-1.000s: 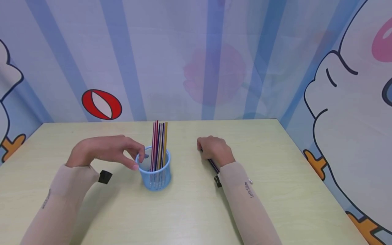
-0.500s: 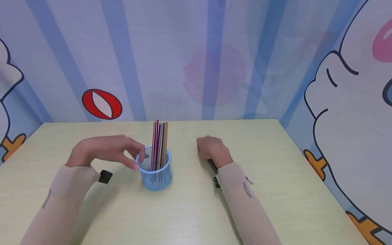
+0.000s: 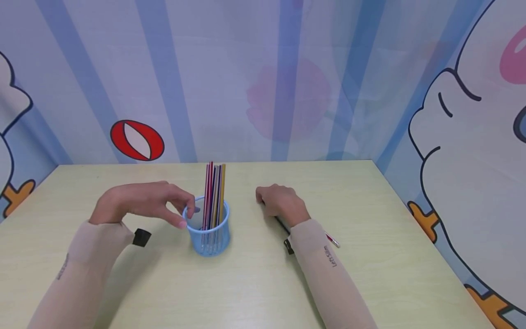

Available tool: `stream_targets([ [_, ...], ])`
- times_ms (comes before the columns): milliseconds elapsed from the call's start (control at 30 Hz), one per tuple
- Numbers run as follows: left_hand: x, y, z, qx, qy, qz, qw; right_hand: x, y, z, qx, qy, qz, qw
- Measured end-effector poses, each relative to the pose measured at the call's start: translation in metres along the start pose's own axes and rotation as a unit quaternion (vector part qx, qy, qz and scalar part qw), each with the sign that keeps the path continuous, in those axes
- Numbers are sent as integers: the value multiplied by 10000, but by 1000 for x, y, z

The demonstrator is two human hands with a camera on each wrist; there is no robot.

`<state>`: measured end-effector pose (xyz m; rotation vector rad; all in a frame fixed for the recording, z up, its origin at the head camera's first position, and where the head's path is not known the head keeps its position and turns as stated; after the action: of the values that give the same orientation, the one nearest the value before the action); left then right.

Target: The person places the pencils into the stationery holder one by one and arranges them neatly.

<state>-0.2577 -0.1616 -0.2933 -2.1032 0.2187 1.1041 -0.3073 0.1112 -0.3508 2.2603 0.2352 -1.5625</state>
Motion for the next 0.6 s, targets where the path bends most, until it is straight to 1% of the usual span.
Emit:
stream_targets([
  [167,0,0,-1,10,-16,-30,10000,2,0,2,65,97,178,9998],
  [367,0,0,0,-4,-21,-31,10000,1,-2,2,99,111,339,9993],
  [600,1,1,1,-14,-11,-25,10000,-8,0,-2,-136,-15,382,9992],
])
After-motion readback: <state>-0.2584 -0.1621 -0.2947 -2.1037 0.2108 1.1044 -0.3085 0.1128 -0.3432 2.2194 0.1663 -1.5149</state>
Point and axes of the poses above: each hand's wrist, its own z-axis towards the middle knuckle, its own x-axis out of the palm, y = z × x, the point moved 3 cm from there along z, towards the middle knuckle, and after that the axes turned 3 degrees about z, right-handed, at the moved point
